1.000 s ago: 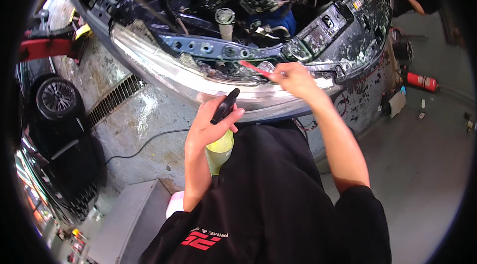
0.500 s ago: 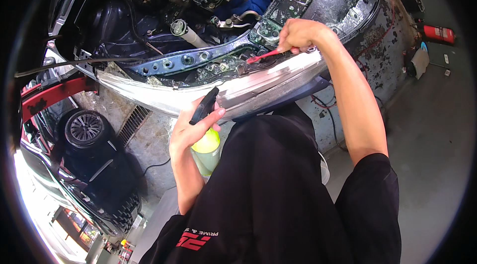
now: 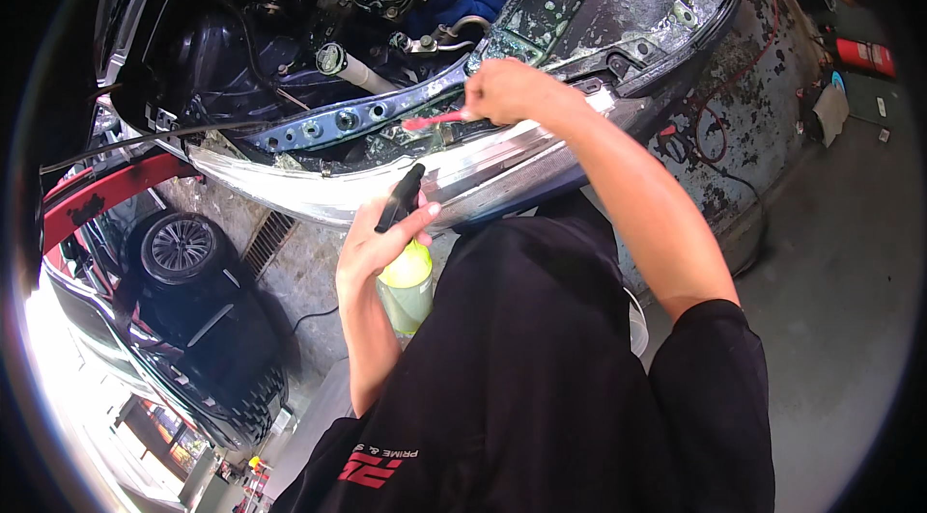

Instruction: The person sprays a cleaning solution onto the car's engine bay and scrubs various components with a small brush. Another person assists by scrubbing nearby areas. The task involves detailed cleaning of the engine block and surrounding parts.

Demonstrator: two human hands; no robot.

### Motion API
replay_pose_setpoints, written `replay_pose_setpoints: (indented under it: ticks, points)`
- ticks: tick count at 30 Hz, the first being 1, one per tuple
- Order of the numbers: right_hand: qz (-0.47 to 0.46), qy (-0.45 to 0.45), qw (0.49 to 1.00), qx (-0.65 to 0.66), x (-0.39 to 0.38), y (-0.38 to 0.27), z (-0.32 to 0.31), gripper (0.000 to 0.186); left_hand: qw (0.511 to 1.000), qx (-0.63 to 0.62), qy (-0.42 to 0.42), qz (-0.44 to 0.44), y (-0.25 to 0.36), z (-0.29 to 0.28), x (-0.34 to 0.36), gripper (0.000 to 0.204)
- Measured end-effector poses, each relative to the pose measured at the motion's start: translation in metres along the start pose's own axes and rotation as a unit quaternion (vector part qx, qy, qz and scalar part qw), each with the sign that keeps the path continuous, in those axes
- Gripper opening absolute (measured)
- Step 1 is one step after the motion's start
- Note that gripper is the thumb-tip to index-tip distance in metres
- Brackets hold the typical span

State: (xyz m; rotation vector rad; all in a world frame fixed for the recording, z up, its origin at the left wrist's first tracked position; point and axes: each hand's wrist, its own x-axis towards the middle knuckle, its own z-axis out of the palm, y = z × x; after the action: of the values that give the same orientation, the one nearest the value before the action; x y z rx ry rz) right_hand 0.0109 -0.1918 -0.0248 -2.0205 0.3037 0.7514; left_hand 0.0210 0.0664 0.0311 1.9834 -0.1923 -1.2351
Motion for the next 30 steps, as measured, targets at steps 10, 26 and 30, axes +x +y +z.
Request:
replay_pose_setpoints:
  ticks: [10, 26, 30]
  points:
    - [-0.067, 0.057, 0.995, -0.056, 0.015, -0.034, 0.032, 0.018, 0.993, -0.108, 0.048, 0.013, -0.01, -0.006, -0.01, 0.023]
    - [-0.07, 0.092, 0.947, -0.299, -0.012, -0.11, 0.02, 0.02, 0.996, -0.054, 0.006, 0.073, -0.025, -0.016, -0.004, 0.025]
    - [-0.057, 0.173, 0.94, -0.288, -0.023, -0.096, 0.048, 0.02, 0.994, -0.072, 0.003, 0.086, -0.025, -0.018, 0.001, 0.024]
